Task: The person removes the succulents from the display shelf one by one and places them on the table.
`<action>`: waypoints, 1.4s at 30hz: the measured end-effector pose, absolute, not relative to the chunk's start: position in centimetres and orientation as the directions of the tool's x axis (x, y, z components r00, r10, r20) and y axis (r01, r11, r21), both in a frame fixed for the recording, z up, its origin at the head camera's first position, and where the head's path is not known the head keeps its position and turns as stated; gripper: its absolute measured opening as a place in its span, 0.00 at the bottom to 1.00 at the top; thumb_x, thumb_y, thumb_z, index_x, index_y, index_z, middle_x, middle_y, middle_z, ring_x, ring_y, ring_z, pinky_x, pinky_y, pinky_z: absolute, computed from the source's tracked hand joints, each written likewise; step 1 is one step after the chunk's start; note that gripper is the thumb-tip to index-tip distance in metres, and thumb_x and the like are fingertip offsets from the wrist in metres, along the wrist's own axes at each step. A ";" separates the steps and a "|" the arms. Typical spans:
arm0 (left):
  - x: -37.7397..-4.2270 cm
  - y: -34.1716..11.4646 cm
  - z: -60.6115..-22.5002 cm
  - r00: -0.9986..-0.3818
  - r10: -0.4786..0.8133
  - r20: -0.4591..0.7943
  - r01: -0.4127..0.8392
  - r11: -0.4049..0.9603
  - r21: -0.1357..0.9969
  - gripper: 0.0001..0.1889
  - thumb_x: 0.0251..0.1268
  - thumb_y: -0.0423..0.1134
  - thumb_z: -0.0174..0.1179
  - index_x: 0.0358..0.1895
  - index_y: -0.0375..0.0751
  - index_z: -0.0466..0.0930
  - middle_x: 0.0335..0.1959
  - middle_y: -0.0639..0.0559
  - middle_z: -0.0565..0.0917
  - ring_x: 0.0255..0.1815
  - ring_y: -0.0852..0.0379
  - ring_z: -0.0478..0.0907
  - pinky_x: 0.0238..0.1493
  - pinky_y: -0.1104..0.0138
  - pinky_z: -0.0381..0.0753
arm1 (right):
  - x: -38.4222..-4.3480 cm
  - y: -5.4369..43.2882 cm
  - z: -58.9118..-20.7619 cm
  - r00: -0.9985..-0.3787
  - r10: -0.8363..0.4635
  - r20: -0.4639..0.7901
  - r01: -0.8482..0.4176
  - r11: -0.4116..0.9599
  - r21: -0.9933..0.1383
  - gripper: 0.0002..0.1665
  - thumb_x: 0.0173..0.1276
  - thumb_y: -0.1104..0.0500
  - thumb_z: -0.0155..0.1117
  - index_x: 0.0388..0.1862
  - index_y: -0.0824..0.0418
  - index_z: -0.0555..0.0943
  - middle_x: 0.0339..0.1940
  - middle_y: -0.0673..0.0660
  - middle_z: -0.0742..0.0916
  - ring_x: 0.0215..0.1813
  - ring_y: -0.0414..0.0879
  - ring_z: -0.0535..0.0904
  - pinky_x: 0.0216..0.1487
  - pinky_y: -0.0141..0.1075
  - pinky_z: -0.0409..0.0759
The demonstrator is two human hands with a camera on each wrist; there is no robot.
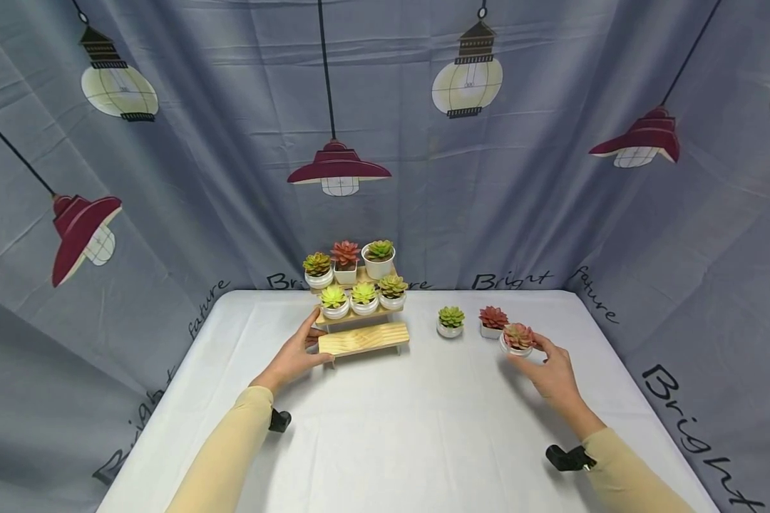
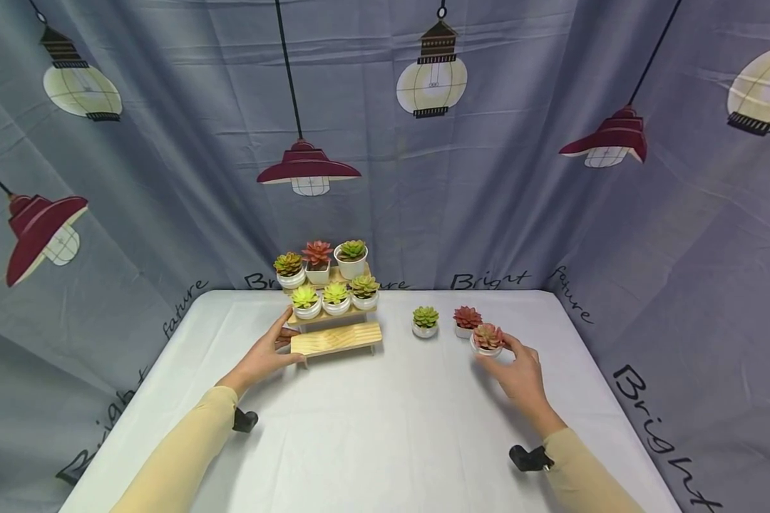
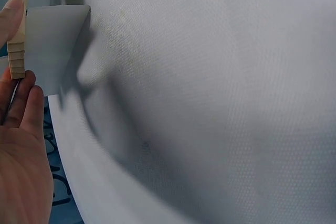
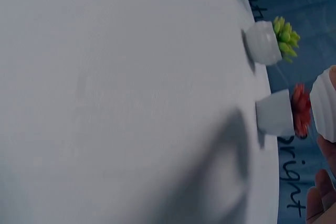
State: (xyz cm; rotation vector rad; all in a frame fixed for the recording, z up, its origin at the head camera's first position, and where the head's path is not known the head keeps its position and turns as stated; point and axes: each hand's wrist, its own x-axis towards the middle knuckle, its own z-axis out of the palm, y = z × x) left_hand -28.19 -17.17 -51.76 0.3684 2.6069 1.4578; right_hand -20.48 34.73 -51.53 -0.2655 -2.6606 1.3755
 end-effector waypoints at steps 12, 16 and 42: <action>-28.4 -17.0 -51.7 -0.962 0.273 -0.006 0.149 0.543 0.827 0.61 0.59 0.42 0.77 0.85 0.63 0.38 0.67 0.39 0.75 0.68 0.39 0.72 0.73 0.49 0.70 | -20.8 38.4 -52.4 -0.960 0.264 0.088 0.089 0.591 -0.802 0.56 0.68 0.40 0.72 0.79 0.72 0.59 0.71 0.76 0.69 0.71 0.70 0.61 0.62 0.63 0.69; -28.3 -17.0 -51.6 -0.964 0.266 -0.013 0.137 0.538 0.832 0.61 0.58 0.41 0.78 0.85 0.64 0.39 0.67 0.39 0.75 0.69 0.40 0.71 0.73 0.49 0.70 | -21.2 39.0 -52.7 -0.958 0.270 0.102 0.077 0.579 -0.812 0.55 0.69 0.42 0.72 0.79 0.73 0.59 0.70 0.78 0.69 0.73 0.73 0.61 0.67 0.67 0.67; -28.1 -17.0 -51.7 -0.963 0.268 -0.013 0.134 0.523 0.841 0.60 0.59 0.41 0.77 0.84 0.67 0.39 0.67 0.41 0.74 0.69 0.40 0.71 0.73 0.49 0.70 | -25.9 40.0 -54.5 -0.932 0.352 -0.083 0.259 0.488 -0.834 0.57 0.72 0.42 0.68 0.84 0.67 0.49 0.79 0.74 0.61 0.79 0.70 0.55 0.76 0.64 0.58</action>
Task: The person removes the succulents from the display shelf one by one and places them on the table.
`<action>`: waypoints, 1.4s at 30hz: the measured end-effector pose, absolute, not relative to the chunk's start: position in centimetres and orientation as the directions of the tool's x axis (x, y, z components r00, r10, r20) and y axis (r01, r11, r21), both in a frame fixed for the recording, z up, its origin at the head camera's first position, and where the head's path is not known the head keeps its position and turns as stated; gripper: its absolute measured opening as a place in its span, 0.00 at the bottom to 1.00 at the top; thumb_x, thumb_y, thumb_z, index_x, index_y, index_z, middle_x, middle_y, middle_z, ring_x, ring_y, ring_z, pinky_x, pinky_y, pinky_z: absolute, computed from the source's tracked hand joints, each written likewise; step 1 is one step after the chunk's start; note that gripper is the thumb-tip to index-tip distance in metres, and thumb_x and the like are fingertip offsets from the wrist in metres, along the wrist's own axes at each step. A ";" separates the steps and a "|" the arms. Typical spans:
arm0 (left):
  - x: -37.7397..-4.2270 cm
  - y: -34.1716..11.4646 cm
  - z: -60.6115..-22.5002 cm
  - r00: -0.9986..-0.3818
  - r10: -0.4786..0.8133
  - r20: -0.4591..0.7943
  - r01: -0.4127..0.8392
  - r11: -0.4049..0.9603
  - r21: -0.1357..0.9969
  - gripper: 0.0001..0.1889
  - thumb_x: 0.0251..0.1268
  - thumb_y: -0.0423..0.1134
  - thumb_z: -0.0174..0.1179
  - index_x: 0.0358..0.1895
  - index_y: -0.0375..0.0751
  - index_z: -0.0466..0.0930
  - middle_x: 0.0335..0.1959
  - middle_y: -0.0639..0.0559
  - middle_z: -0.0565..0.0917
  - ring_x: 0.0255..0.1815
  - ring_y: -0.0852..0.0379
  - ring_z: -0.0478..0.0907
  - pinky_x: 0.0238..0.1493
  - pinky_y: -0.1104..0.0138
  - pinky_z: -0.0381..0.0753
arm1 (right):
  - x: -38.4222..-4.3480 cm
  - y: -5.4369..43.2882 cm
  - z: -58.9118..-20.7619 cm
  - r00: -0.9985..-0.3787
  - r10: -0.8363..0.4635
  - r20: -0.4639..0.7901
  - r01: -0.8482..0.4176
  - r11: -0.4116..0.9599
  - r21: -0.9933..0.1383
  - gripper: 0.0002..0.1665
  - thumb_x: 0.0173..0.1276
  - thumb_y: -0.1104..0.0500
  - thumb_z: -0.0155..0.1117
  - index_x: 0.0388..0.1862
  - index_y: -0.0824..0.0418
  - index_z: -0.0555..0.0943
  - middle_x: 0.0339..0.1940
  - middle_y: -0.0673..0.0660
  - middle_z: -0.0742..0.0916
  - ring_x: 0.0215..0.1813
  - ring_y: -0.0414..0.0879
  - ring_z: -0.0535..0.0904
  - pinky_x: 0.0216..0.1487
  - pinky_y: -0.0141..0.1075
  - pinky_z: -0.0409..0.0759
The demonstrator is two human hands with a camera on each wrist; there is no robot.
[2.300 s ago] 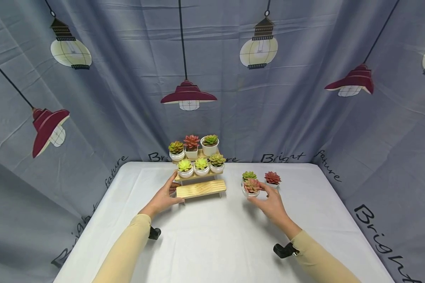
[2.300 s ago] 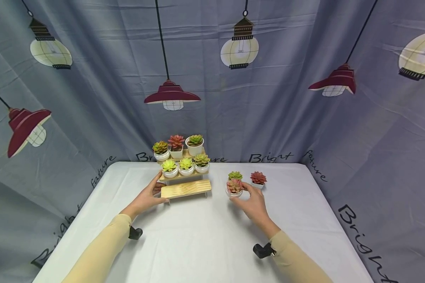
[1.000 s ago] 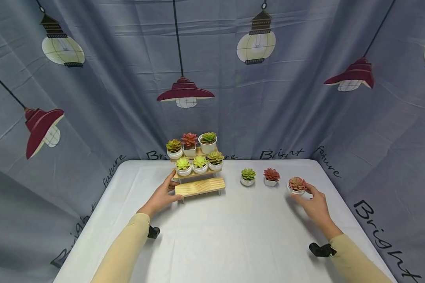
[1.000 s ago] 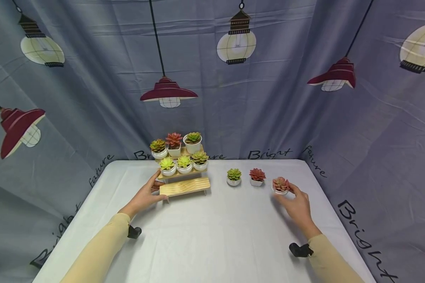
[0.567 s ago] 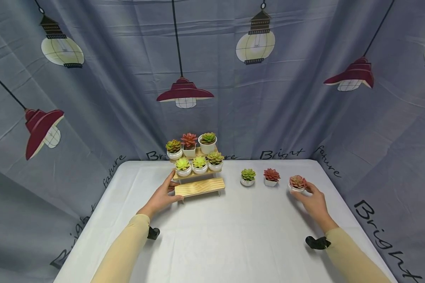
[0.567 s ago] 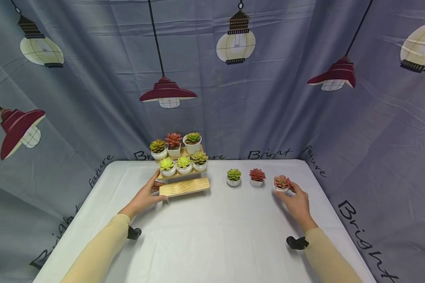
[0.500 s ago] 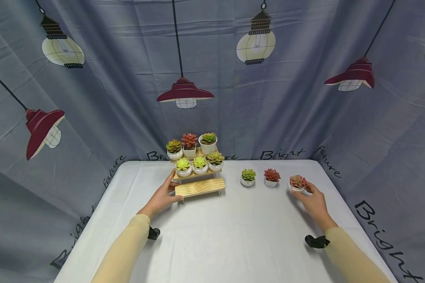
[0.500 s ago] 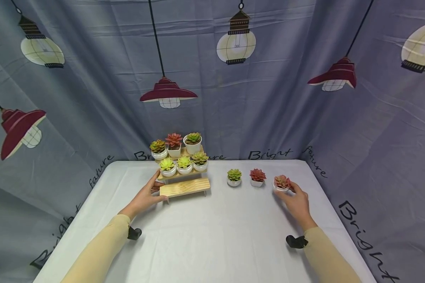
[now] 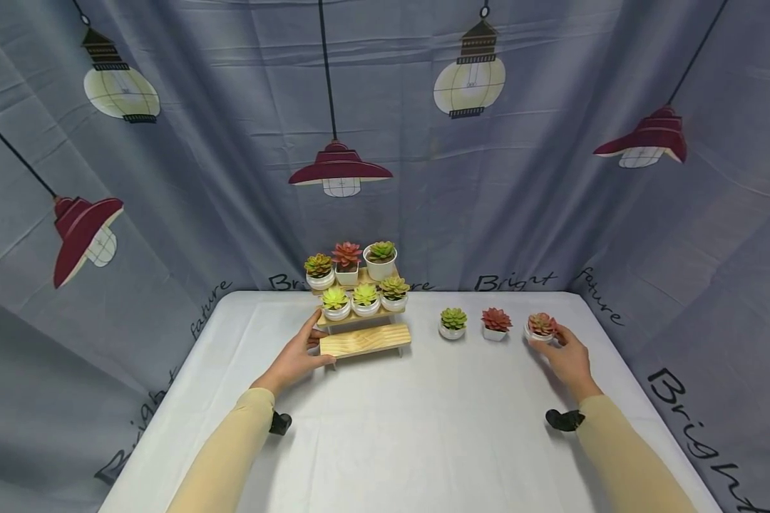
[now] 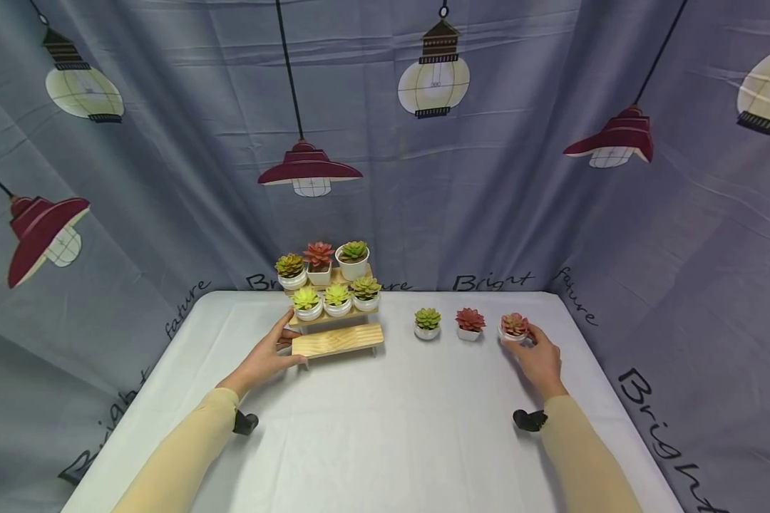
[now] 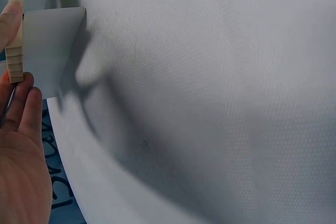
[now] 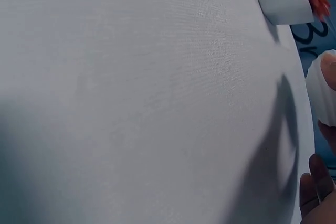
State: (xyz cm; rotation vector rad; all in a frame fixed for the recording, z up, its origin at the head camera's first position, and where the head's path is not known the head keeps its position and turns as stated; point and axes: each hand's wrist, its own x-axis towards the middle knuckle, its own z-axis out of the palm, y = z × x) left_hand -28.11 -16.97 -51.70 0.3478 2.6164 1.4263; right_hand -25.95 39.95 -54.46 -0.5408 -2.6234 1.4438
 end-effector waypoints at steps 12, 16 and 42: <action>-28.1 -16.9 -51.6 -0.967 0.254 -0.024 0.119 0.531 0.839 0.60 0.59 0.41 0.77 0.84 0.66 0.39 0.67 0.42 0.74 0.69 0.41 0.71 0.73 0.49 0.70 | -27.4 40.3 -55.5 -0.916 0.389 -0.101 0.311 0.524 -0.793 0.55 0.73 0.41 0.66 0.83 0.67 0.52 0.78 0.72 0.65 0.78 0.69 0.58 0.76 0.63 0.59; -28.1 -16.9 -51.6 -0.966 0.259 -0.016 0.127 0.526 0.841 0.60 0.58 0.42 0.78 0.84 0.65 0.39 0.67 0.42 0.74 0.69 0.40 0.71 0.73 0.49 0.70 | -27.5 40.3 -55.5 -0.916 0.389 -0.100 0.313 0.536 -0.784 0.56 0.72 0.39 0.66 0.83 0.67 0.52 0.78 0.71 0.65 0.78 0.70 0.57 0.76 0.64 0.57; -28.1 -17.2 -51.7 -0.959 0.283 0.009 0.156 0.501 0.851 0.59 0.59 0.41 0.78 0.85 0.63 0.41 0.64 0.42 0.75 0.68 0.40 0.72 0.73 0.49 0.70 | -27.9 40.0 -55.8 -0.898 0.422 -0.124 0.352 0.520 -0.779 0.55 0.72 0.41 0.67 0.83 0.66 0.52 0.79 0.69 0.65 0.78 0.69 0.57 0.77 0.66 0.53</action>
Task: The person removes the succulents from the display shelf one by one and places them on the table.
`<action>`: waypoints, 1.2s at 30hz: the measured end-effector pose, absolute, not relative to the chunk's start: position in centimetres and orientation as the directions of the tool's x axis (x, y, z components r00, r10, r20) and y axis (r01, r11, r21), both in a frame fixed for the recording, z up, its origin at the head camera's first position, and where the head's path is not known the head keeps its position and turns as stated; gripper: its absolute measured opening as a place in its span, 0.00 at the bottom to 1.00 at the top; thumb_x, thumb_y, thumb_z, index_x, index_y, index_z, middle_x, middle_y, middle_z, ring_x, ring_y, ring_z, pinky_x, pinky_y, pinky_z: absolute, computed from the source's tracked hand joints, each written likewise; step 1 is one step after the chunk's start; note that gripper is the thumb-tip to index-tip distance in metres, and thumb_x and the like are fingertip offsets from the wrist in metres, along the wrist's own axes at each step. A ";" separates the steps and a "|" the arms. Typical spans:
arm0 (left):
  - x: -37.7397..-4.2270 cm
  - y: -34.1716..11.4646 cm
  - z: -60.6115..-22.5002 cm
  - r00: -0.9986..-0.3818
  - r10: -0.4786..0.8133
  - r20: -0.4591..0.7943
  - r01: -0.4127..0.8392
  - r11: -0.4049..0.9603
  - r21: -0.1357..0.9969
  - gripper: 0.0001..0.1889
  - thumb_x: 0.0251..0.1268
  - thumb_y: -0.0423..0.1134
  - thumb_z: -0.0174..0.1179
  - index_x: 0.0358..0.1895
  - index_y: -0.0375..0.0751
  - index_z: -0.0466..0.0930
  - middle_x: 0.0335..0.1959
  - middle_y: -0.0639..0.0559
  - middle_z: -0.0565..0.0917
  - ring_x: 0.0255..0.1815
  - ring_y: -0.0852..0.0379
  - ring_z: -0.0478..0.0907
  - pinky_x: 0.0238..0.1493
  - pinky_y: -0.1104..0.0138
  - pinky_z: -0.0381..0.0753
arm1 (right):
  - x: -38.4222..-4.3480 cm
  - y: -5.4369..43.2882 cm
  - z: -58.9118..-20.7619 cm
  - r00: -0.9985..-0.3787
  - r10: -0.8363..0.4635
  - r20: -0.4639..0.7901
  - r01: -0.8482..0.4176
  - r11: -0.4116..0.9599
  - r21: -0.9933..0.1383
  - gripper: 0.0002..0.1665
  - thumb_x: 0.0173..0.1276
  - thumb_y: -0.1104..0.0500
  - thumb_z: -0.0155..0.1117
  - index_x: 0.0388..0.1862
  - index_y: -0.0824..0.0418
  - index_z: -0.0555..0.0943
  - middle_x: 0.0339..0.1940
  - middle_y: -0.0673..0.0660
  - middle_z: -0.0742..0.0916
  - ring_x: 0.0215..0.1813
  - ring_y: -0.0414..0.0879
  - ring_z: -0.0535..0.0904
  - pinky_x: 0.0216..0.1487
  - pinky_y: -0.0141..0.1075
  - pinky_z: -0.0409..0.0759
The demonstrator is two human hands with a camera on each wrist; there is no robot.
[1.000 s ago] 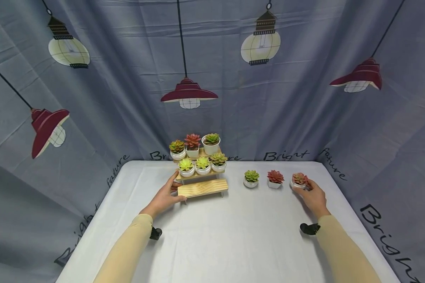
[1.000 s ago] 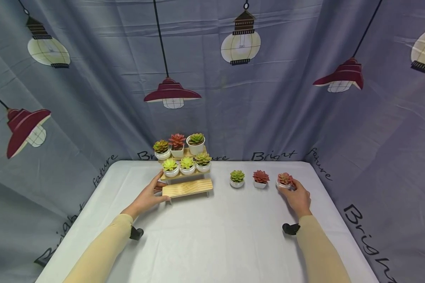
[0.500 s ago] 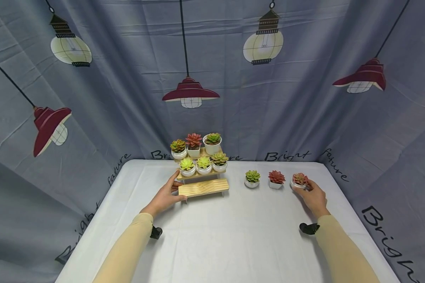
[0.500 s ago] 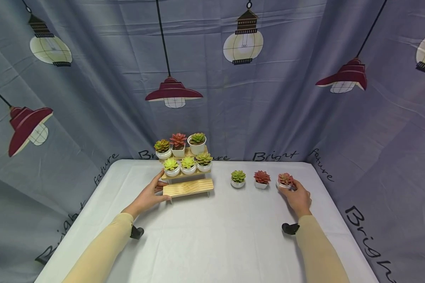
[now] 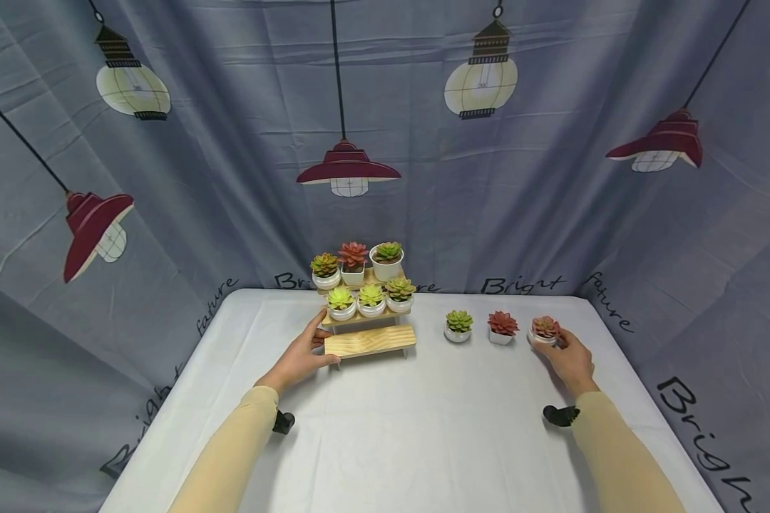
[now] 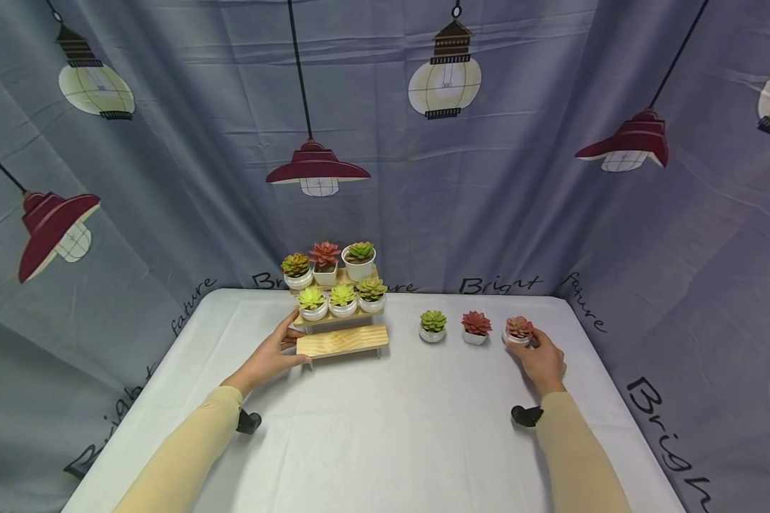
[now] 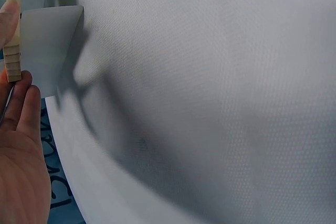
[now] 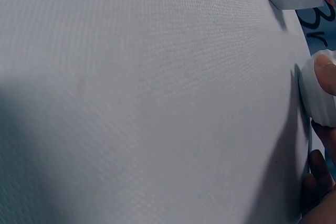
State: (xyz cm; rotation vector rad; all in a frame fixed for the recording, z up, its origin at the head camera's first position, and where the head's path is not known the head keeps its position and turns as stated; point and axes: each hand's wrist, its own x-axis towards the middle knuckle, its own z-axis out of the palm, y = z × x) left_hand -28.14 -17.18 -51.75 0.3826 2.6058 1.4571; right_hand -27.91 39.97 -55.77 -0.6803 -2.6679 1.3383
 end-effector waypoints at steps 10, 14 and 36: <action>-28.0 -17.2 -51.8 -0.958 0.286 0.015 0.166 0.513 0.842 0.59 0.59 0.42 0.77 0.85 0.64 0.41 0.64 0.43 0.75 0.68 0.40 0.72 0.72 0.48 0.71 | -27.8 40.3 -55.5 -0.902 0.407 -0.143 0.352 0.506 -0.787 0.55 0.72 0.43 0.68 0.82 0.70 0.52 0.78 0.73 0.64 0.78 0.70 0.58 0.77 0.65 0.55; -28.0 -17.1 -51.8 -0.959 0.284 0.013 0.164 0.515 0.841 0.59 0.59 0.42 0.77 0.85 0.63 0.41 0.64 0.43 0.75 0.68 0.40 0.72 0.72 0.49 0.71 | -27.8 40.3 -55.4 -0.903 0.405 -0.146 0.353 0.501 -0.790 0.55 0.72 0.43 0.68 0.82 0.71 0.52 0.78 0.73 0.64 0.78 0.70 0.57 0.77 0.65 0.55; -28.2 -17.2 -51.8 -0.961 0.276 0.003 0.150 0.514 0.844 0.59 0.59 0.41 0.77 0.84 0.64 0.41 0.65 0.42 0.75 0.69 0.40 0.72 0.73 0.49 0.70 | -26.0 41.9 -54.1 -0.955 0.275 -0.111 0.253 0.560 -0.789 0.48 0.69 0.68 0.57 0.81 0.75 0.46 0.73 0.79 0.65 0.74 0.74 0.60 0.73 0.64 0.64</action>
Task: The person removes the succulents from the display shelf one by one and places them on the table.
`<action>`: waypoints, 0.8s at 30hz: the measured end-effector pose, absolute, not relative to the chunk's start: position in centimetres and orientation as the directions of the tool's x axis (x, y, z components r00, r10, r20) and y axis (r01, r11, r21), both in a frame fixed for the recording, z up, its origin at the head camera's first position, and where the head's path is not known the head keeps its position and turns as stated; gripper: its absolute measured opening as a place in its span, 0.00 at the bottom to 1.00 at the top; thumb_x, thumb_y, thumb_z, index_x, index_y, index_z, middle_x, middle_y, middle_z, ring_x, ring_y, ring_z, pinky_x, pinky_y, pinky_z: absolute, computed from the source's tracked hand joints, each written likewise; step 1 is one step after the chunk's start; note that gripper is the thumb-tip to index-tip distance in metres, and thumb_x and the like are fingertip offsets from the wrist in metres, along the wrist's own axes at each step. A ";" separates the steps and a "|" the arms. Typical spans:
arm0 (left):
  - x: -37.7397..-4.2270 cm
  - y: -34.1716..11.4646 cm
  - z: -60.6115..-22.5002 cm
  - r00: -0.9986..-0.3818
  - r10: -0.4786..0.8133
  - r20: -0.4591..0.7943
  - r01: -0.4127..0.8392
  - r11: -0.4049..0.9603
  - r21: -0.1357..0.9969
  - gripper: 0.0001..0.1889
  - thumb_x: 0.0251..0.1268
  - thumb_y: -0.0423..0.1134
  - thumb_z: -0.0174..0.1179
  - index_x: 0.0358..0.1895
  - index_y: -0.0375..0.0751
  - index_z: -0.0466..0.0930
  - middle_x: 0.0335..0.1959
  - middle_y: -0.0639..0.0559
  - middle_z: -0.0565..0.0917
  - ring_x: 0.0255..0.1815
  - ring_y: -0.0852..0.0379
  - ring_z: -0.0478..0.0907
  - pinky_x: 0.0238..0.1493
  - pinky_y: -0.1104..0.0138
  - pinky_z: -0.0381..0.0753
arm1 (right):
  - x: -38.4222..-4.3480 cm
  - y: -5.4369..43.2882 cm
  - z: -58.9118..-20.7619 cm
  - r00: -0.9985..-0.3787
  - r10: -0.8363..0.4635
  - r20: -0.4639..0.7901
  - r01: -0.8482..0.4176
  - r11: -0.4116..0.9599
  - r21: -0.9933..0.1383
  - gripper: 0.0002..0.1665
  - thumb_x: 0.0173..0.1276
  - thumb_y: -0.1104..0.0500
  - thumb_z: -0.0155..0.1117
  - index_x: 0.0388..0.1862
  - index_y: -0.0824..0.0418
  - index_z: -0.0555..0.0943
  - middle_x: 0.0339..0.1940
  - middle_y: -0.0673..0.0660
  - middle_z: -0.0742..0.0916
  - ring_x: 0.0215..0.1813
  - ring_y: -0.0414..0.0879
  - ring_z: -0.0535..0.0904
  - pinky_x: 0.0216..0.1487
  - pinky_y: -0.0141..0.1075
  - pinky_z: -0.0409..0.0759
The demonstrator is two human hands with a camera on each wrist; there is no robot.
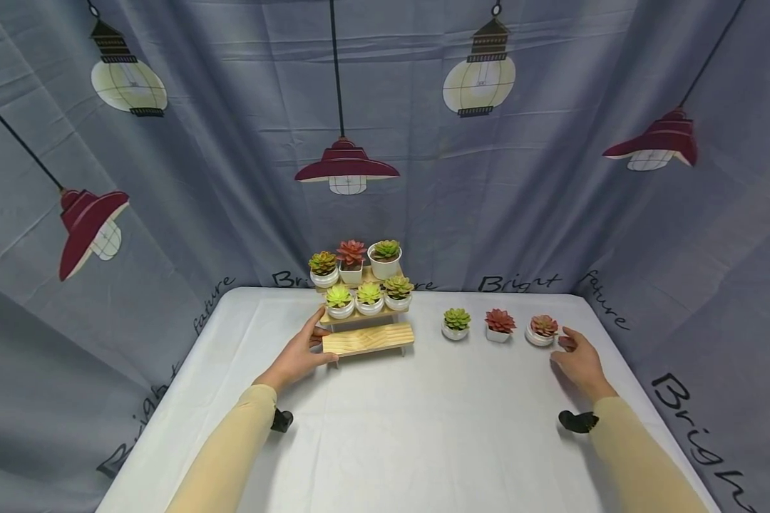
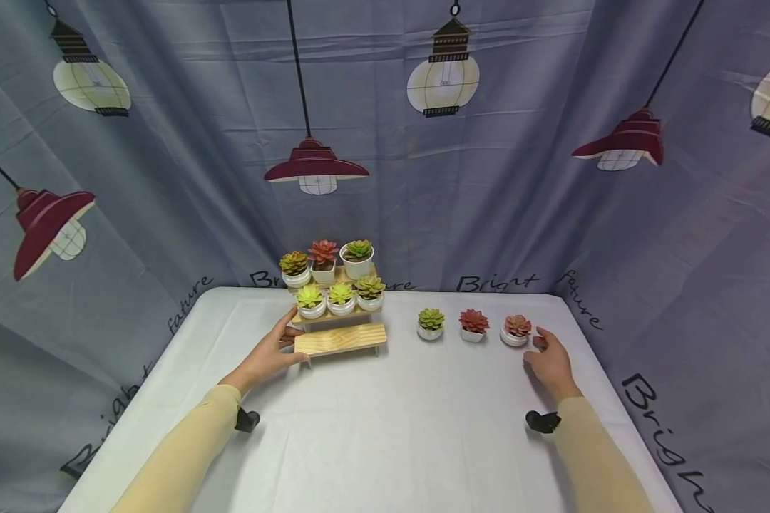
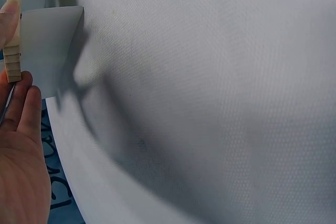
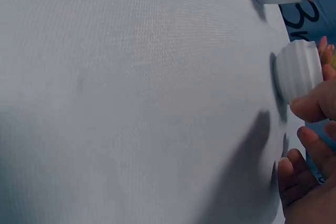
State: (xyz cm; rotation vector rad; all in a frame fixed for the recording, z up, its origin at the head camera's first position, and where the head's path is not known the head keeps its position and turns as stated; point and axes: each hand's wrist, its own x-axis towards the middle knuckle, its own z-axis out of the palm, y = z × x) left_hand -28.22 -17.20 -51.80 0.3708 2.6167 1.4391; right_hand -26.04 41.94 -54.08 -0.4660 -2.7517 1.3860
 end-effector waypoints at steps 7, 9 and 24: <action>-28.2 -17.2 -51.8 -0.961 0.276 0.008 0.157 0.522 0.838 0.59 0.59 0.41 0.77 0.84 0.65 0.41 0.64 0.42 0.75 0.69 0.41 0.72 0.73 0.50 0.70 | -25.0 42.7 -53.0 -0.932 0.361 -0.040 0.238 0.525 -0.817 0.41 0.75 0.67 0.53 0.82 0.71 0.50 0.74 0.75 0.68 0.74 0.72 0.61 0.72 0.63 0.67; -28.2 -17.2 -51.8 -0.962 0.274 0.008 0.156 0.524 0.837 0.59 0.59 0.41 0.77 0.84 0.66 0.40 0.65 0.42 0.75 0.68 0.41 0.72 0.73 0.50 0.70 | -24.9 42.8 -52.6 -0.926 0.378 -0.005 0.220 0.529 -0.819 0.40 0.76 0.66 0.53 0.82 0.71 0.52 0.74 0.74 0.69 0.75 0.71 0.61 0.72 0.62 0.67; -28.1 -17.2 -51.8 -0.961 0.277 0.012 0.162 0.527 0.834 0.59 0.60 0.41 0.77 0.84 0.67 0.40 0.66 0.42 0.75 0.68 0.41 0.72 0.72 0.49 0.71 | -25.3 39.7 -49.3 -0.913 0.358 0.198 0.044 0.568 -0.822 0.36 0.75 0.63 0.60 0.80 0.66 0.63 0.70 0.68 0.77 0.70 0.62 0.69 0.56 0.36 0.74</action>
